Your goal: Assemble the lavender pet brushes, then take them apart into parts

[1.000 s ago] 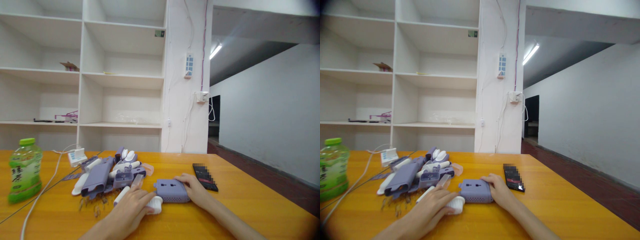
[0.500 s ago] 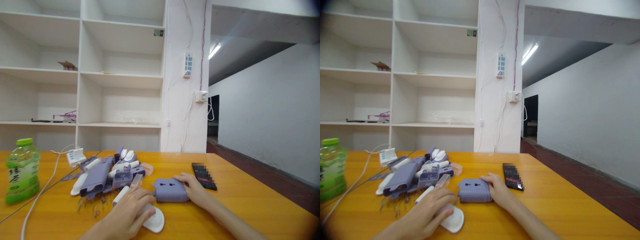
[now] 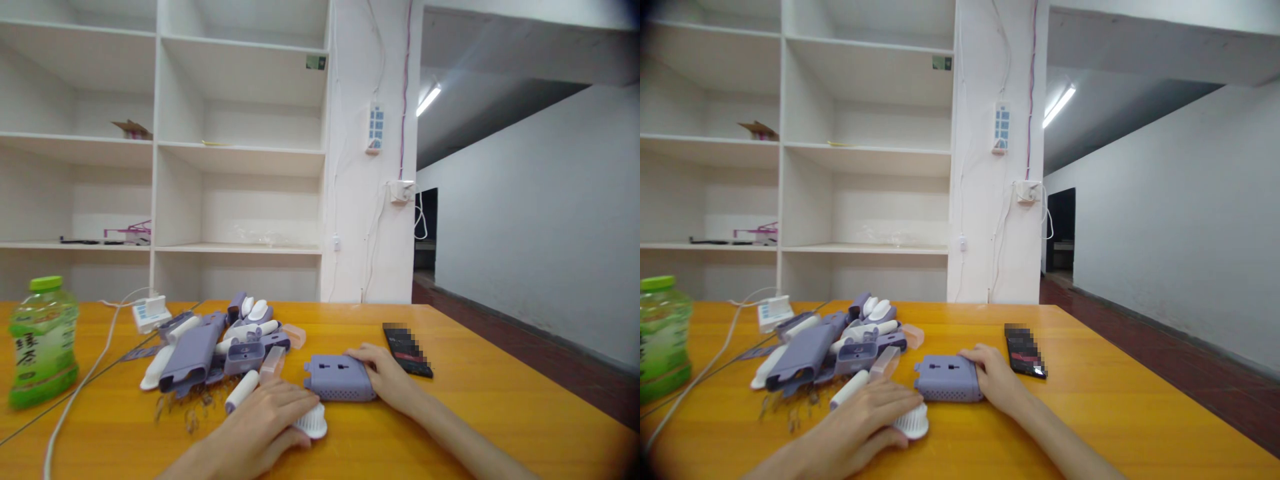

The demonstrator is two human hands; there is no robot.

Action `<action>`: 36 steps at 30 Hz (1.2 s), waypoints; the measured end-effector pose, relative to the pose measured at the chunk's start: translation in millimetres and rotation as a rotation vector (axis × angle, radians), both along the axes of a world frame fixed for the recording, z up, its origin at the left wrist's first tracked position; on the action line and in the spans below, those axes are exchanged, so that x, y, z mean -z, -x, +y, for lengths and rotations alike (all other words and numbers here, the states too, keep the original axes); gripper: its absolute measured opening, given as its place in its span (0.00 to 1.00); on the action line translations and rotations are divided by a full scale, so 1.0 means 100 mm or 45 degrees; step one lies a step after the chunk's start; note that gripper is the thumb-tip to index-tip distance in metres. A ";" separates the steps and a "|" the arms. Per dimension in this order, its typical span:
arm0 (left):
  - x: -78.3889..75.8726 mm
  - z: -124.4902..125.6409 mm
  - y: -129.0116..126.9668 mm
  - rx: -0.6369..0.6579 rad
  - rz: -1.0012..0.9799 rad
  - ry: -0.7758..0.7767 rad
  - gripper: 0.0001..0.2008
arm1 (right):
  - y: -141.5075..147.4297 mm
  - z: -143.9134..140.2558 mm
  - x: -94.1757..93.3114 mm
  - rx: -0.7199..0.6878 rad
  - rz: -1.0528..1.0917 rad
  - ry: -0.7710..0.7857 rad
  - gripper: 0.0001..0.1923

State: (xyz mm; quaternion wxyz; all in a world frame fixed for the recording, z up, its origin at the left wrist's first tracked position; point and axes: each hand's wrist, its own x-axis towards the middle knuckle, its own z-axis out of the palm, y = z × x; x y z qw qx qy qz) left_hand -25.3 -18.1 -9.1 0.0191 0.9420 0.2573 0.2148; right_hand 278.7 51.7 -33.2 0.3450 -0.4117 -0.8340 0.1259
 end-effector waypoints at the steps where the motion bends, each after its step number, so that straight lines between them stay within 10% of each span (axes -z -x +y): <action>1: -0.01 0.00 -0.01 0.005 -0.001 -0.019 0.20 | 0.00 0.00 0.00 -0.001 -0.001 0.000 0.18; 36: 0.22 0.11 -0.03 0.020 -0.190 0.124 0.25 | 0.00 0.00 -0.02 0.043 -0.024 0.002 0.20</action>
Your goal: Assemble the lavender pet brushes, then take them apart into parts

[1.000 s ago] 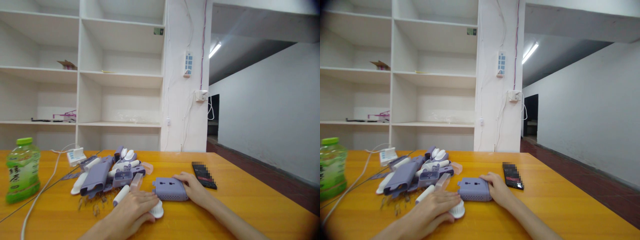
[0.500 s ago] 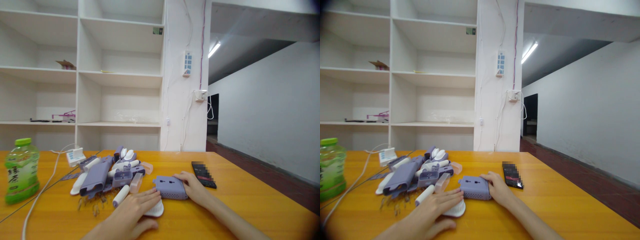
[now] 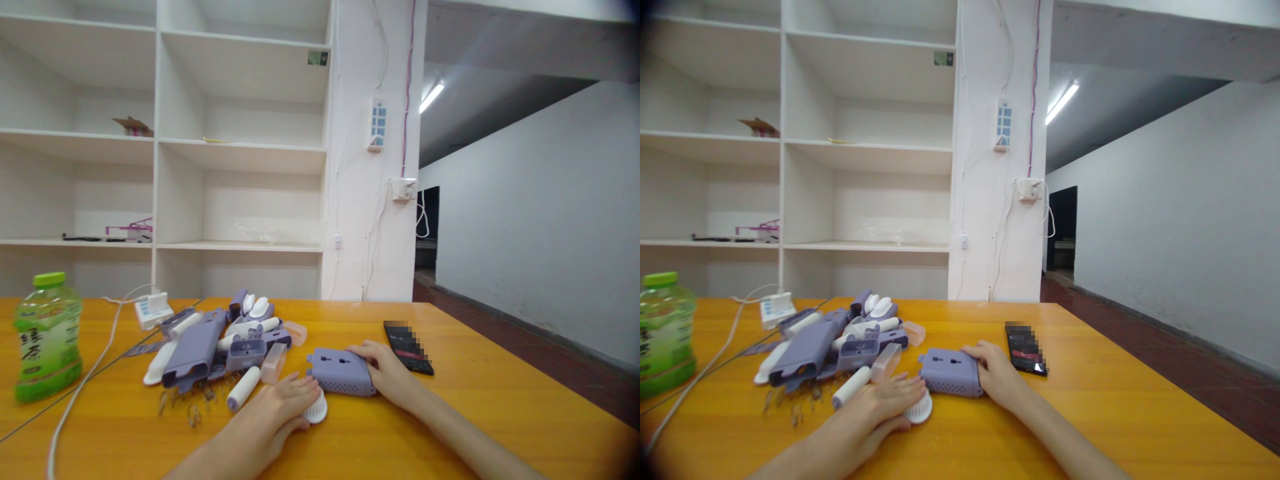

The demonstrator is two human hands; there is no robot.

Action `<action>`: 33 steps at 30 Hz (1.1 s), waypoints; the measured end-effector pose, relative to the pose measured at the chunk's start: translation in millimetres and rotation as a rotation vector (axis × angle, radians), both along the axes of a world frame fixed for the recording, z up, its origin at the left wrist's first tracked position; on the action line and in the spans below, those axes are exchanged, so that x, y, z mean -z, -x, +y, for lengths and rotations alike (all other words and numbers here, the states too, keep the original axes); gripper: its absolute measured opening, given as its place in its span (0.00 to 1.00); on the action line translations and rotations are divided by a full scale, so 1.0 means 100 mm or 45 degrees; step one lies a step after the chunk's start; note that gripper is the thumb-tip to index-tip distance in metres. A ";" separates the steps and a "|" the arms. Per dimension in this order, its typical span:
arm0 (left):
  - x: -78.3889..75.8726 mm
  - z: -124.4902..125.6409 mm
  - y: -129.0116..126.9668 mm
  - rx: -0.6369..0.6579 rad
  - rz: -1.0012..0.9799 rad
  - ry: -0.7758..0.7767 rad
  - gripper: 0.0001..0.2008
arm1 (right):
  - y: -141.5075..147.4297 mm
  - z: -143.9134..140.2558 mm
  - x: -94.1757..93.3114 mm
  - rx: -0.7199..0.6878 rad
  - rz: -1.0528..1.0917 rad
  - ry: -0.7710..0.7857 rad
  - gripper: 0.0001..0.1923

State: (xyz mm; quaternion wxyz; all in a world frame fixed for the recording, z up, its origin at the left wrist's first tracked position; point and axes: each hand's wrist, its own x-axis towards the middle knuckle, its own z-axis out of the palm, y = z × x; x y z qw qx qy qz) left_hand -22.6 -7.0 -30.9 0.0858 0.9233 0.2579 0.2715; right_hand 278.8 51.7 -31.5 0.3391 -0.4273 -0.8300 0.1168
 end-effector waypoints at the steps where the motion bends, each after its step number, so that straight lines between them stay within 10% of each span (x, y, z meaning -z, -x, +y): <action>1: -0.02 -0.01 -0.01 0.002 -0.011 0.005 0.24 | 0.00 0.00 0.00 0.002 -0.001 0.003 0.20; 23: -0.16 -0.16 -0.10 -0.035 -0.011 -0.108 0.14 | 0.00 -0.01 0.00 0.013 -0.020 0.021 0.21; 33: -0.05 -0.14 0.00 -0.121 0.111 -0.141 0.25 | 0.02 -0.03 -0.01 0.023 -0.035 -0.003 0.22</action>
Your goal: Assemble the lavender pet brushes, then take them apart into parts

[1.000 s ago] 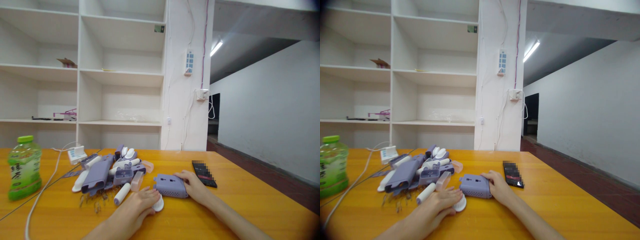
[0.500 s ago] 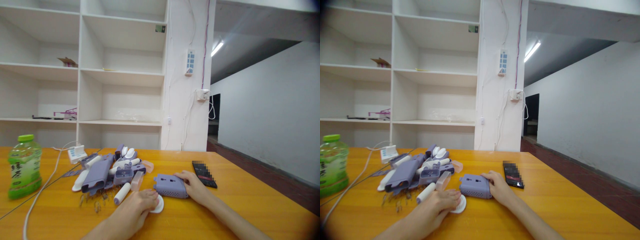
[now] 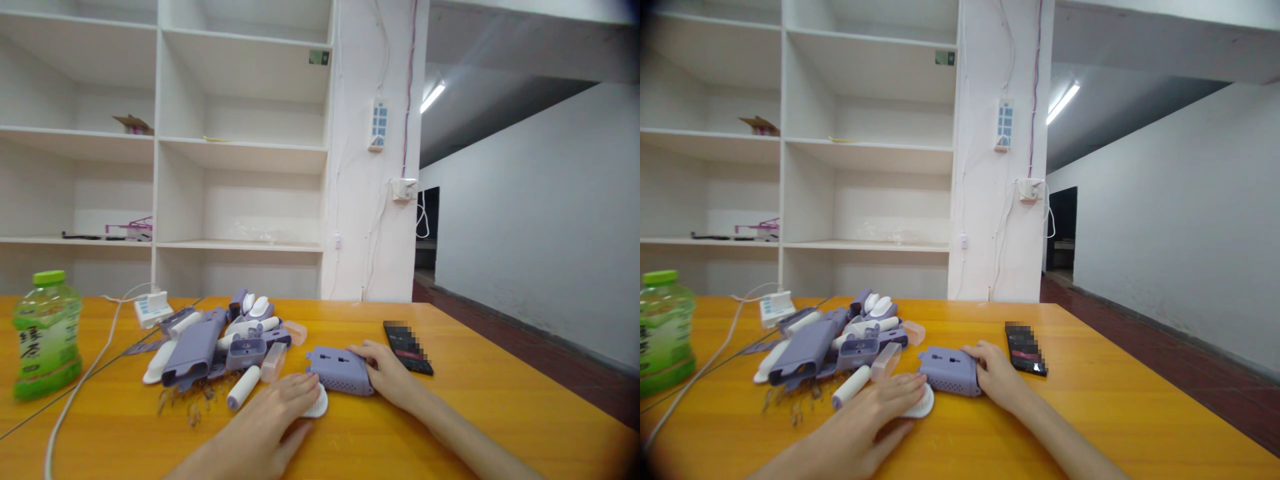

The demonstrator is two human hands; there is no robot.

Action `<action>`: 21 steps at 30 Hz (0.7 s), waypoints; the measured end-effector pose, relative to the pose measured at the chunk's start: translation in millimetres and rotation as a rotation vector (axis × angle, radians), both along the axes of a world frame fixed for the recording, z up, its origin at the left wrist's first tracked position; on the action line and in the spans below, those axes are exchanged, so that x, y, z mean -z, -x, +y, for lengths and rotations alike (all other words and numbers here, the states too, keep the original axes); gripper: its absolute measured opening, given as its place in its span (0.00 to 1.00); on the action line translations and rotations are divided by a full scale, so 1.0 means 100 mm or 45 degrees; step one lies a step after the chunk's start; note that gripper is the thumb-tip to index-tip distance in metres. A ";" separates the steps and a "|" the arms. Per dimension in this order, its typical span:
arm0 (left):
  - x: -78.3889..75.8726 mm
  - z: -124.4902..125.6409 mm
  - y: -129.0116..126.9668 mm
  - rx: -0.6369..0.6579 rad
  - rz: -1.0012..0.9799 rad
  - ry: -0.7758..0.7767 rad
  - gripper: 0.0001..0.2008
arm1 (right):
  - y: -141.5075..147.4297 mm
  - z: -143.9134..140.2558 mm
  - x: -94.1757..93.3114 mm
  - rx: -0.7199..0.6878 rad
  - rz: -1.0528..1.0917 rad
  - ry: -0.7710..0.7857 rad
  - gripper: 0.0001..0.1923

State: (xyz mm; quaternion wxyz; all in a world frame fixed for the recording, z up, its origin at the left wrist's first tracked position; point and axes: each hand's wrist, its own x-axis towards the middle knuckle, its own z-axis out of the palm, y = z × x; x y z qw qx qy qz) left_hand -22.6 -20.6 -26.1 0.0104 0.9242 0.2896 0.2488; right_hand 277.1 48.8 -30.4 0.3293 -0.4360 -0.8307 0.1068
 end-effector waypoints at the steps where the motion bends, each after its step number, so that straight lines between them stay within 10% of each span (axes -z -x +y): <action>1: 0.02 0.01 0.02 -0.004 0.021 0.010 0.28 | 0.00 0.00 0.00 0.004 -0.005 -0.004 0.23; 7: 0.02 0.06 0.06 -0.020 0.047 -0.044 0.28 | -0.01 0.02 0.07 0.056 -0.044 -0.014 0.22; 13: -0.30 0.13 0.25 -0.147 -0.081 -0.293 0.17 | -0.02 0.00 0.08 0.060 -0.096 -0.013 0.22; 21: -0.56 0.35 0.80 -0.789 0.150 -0.161 0.23 | -0.01 -0.03 0.03 0.004 -0.100 -0.012 0.22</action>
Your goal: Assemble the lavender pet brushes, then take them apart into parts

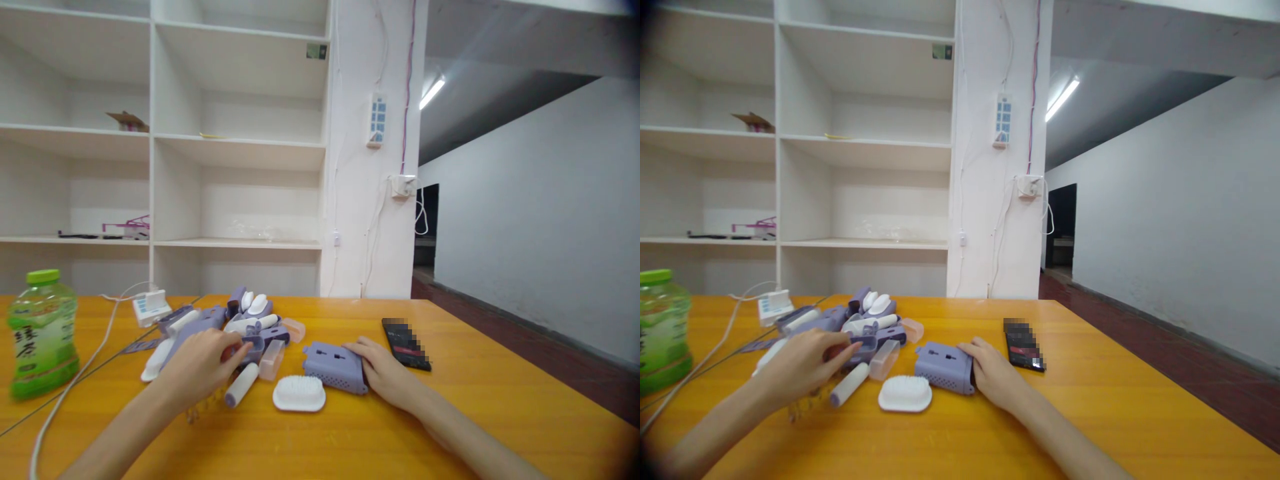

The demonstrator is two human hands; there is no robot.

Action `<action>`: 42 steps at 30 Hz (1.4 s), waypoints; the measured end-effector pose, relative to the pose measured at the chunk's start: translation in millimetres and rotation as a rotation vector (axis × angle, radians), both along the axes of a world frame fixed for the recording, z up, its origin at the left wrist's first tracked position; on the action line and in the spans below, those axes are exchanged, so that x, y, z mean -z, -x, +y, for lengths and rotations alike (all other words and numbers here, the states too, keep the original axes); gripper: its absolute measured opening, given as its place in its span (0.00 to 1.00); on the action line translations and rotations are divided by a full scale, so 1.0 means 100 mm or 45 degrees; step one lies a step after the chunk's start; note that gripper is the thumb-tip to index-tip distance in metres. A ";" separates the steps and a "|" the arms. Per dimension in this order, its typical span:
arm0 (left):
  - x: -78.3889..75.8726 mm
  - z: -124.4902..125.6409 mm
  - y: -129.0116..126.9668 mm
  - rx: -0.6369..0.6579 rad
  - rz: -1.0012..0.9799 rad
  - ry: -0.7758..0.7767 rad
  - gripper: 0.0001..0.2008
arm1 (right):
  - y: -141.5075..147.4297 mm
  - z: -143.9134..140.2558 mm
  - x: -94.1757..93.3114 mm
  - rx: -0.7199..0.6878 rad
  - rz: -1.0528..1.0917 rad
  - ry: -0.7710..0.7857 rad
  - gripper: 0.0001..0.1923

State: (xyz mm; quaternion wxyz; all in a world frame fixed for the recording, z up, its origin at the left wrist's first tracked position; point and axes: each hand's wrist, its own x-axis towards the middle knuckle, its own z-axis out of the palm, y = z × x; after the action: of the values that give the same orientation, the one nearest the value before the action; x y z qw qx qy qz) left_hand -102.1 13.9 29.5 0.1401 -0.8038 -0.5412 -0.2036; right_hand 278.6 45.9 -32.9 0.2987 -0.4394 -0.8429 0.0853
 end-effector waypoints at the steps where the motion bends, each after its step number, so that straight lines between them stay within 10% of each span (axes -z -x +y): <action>1: 0.00 0.01 0.02 -0.027 0.015 0.024 0.23 | 0.00 0.00 0.00 -0.003 0.003 -0.001 0.21; 22: 0.13 -0.04 -0.15 -0.028 -0.079 0.256 0.09 | 0.00 -0.02 -0.03 0.050 0.018 -0.061 0.24; 32: 0.13 -0.16 -0.23 0.030 -0.010 0.339 0.20 | 0.28 -0.27 -0.13 0.057 0.117 -0.152 0.19; 42: 0.13 -0.16 -0.21 0.010 0.032 0.376 0.21 | 0.08 -0.18 -0.04 0.082 -0.073 0.047 0.48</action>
State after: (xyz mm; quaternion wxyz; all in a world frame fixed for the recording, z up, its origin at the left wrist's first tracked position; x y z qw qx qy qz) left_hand -80.9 -2.4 16.1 0.0261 -0.8202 -0.5604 -0.1123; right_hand 270.9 28.4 -28.5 0.2688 -0.4741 -0.8347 0.0787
